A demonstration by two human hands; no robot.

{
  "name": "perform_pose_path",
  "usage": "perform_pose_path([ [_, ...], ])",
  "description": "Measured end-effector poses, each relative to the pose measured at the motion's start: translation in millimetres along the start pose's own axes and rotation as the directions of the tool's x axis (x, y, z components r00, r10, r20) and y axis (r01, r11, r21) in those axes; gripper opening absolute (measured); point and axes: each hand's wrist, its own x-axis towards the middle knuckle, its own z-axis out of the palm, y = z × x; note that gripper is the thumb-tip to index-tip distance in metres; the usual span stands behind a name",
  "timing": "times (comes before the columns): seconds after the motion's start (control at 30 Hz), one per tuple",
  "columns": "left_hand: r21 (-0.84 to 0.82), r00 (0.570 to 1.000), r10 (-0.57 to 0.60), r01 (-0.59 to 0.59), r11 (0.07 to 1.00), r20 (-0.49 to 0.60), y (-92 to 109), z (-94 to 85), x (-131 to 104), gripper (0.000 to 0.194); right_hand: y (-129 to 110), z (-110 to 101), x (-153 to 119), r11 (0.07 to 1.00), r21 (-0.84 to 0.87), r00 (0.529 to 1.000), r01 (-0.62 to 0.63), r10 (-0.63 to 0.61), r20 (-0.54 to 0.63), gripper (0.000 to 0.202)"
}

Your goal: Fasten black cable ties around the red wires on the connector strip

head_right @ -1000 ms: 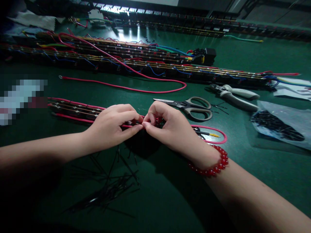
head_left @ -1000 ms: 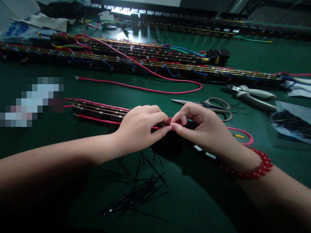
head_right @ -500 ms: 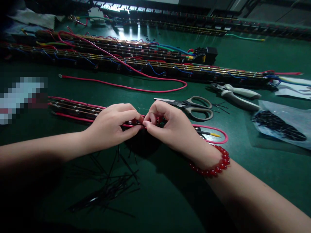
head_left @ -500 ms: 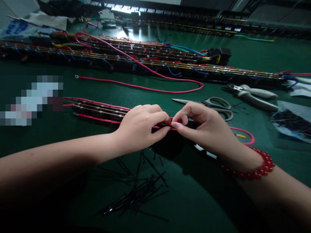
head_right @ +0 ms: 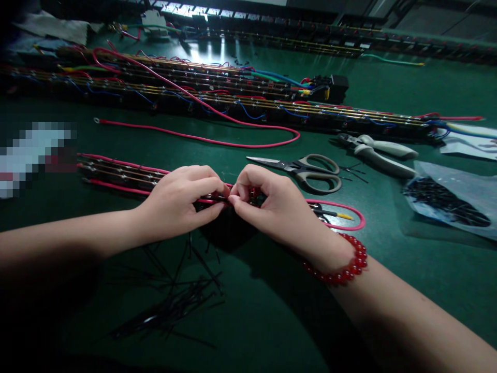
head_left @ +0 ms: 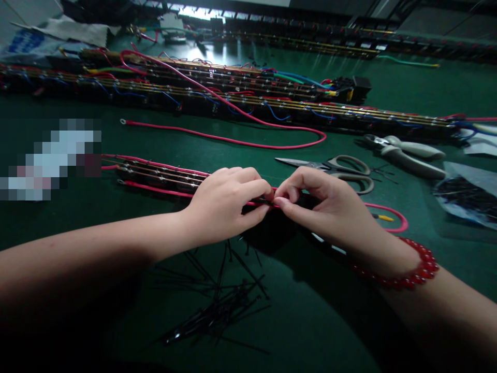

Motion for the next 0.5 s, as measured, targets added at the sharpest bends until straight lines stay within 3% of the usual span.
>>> perform_pose_path([
  [0.5, 0.039, 0.999, 0.033, -0.033, 0.999, -0.002, -1.5, 0.7, -1.8, 0.017, 0.8, 1.6, -1.6, 0.999, -0.038, 1.000, -0.029, 0.029, 0.007, 0.017],
])
